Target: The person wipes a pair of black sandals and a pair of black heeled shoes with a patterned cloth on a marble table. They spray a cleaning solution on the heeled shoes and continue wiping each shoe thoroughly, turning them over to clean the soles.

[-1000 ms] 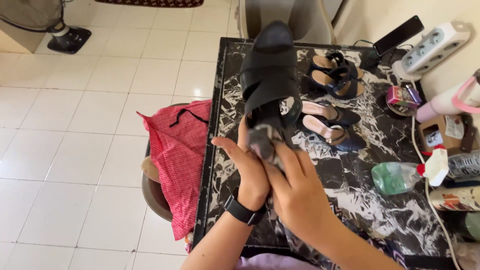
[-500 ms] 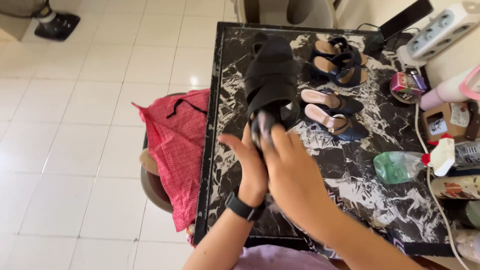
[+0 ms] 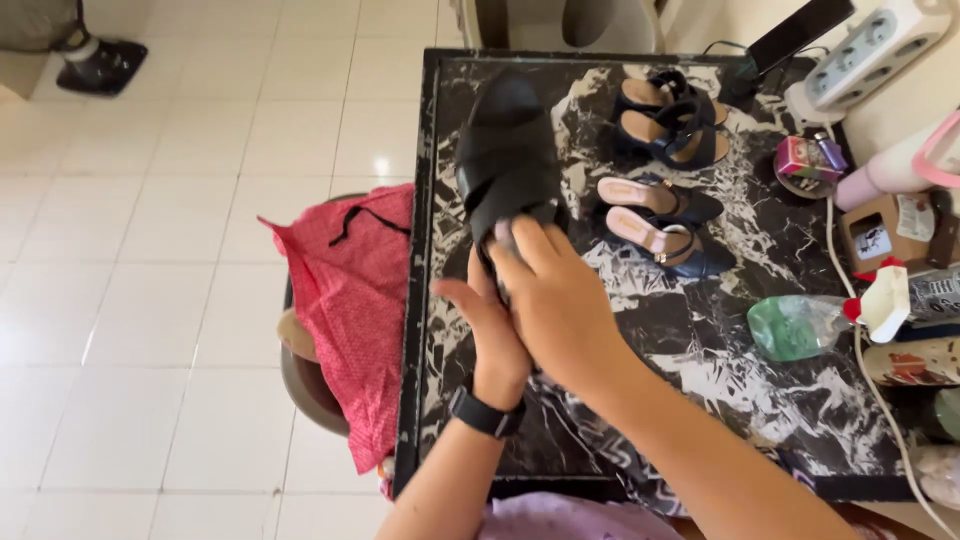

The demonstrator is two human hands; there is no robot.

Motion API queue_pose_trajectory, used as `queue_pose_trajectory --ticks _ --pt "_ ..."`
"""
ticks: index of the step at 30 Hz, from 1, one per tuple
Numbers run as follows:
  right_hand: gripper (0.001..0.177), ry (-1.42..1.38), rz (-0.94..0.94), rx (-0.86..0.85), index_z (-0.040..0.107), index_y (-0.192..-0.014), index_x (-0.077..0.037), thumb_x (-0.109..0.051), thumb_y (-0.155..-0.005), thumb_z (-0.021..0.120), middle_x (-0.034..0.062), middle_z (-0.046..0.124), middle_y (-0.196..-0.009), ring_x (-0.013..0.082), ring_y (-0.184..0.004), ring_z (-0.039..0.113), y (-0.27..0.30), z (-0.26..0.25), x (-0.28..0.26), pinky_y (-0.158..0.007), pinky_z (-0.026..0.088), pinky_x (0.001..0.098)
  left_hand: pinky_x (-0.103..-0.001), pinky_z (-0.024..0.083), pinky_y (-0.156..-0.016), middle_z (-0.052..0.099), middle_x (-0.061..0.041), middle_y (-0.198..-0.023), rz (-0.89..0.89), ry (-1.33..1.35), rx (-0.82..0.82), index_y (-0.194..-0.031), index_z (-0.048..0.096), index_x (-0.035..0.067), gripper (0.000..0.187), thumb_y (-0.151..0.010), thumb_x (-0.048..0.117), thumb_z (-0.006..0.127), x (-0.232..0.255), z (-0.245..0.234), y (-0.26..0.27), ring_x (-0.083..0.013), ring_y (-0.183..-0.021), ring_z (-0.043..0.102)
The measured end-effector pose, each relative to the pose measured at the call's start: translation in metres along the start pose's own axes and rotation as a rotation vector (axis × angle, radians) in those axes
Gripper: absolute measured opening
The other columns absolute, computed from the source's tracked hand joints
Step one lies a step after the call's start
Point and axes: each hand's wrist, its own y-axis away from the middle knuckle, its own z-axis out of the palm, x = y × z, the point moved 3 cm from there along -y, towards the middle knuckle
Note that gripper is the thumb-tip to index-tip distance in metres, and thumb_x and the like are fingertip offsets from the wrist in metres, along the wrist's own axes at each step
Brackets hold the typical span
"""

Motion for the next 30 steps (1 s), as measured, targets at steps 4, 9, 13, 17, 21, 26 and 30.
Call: queue_pose_trajectory --ticks 4,9,13,17,21,26,30 --pt "0.025 -0.030 -0.116 -0.058 0.066 -0.111 -0.003 -0.006 -0.093 0.049 0.0131 0.058 -0.118 0.0303 -0.096 0.058 0.074 0.005 0.004 -0.084 0.054 0.0338 -0.046 0.020 -0.129 0.038 -0.011 -0.164 0.007 0.216 0.011 -0.159 0.038 0.017 0.097 -0.093 0.079 0.005 -0.007 -0.004 -0.007 -0.0373 -0.150 0.035" --pt "0.031 -0.122 0.050 -0.156 0.061 -0.129 0.007 0.005 -0.099 0.057 0.0166 0.059 -0.096 0.0281 -0.079 0.056 0.034 -0.005 0.028 -0.059 0.050 0.0345 -0.038 0.039 -0.118 0.059 -0.013 -0.142 0.122 0.047 -0.098 -0.151 0.044 0.008 0.101 -0.084 0.080 0.019 -0.039 -0.018 -0.011 -0.0246 -0.133 0.054" --pt "0.014 0.141 -0.007 0.103 0.064 -0.090 -0.009 -0.016 -0.094 0.052 0.0077 0.053 -0.094 0.0282 -0.081 0.059 0.023 0.051 0.059 -0.069 0.050 0.0358 -0.045 0.019 -0.128 0.026 -0.018 -0.167 0.087 -0.126 -0.049 -0.163 0.022 0.012 0.095 -0.095 0.073 -0.003 -0.027 0.003 0.006 -0.0320 -0.152 0.028" --pt "0.019 0.012 -0.019 0.034 0.065 -0.104 -0.010 -0.017 -0.093 0.051 0.0095 0.056 -0.110 0.0310 -0.092 0.061 0.047 0.048 0.028 -0.073 0.052 0.0364 -0.045 0.025 -0.127 0.044 -0.014 -0.159 0.049 -0.028 -0.030 -0.158 0.038 0.015 0.092 -0.096 0.073 0.004 -0.024 -0.015 -0.026 -0.0309 -0.145 0.042" --pt "0.030 0.003 -0.100 0.090 0.068 -0.116 -0.004 -0.001 -0.094 0.049 0.0140 0.060 -0.115 0.0302 -0.091 0.063 0.072 0.002 -0.001 -0.074 0.055 0.0322 -0.023 0.042 -0.050 0.044 0.000 -0.042 -0.268 0.210 -0.026 -0.047 0.045 0.014 0.071 -0.091 0.069 0.047 0.010 -0.002 -0.008 -0.0129 -0.038 0.040" --pt "0.027 -0.121 -0.179 0.227 0.074 -0.109 -0.001 0.003 -0.093 0.053 0.0179 0.063 -0.106 0.0296 -0.079 0.062 0.109 -0.011 0.008 -0.071 0.057 0.0372 -0.029 0.054 -0.042 0.070 -0.018 -0.076 -0.250 0.103 0.210 -0.101 0.069 -0.001 0.068 -0.088 0.066 0.064 -0.004 -0.009 -0.009 -0.0236 -0.056 0.068" --pt "0.035 -0.387 0.178 0.027 0.072 -0.120 -0.008 -0.008 -0.087 0.060 0.0183 0.061 -0.114 0.0358 -0.090 0.065 0.187 0.048 0.074 -0.077 0.054 0.0424 -0.024 0.057 -0.033 0.059 -0.022 -0.093 -0.260 0.219 0.091 -0.126 0.052 -0.005 0.085 -0.080 0.063 0.075 0.012 -0.001 -0.012 -0.0236 -0.050 0.069"
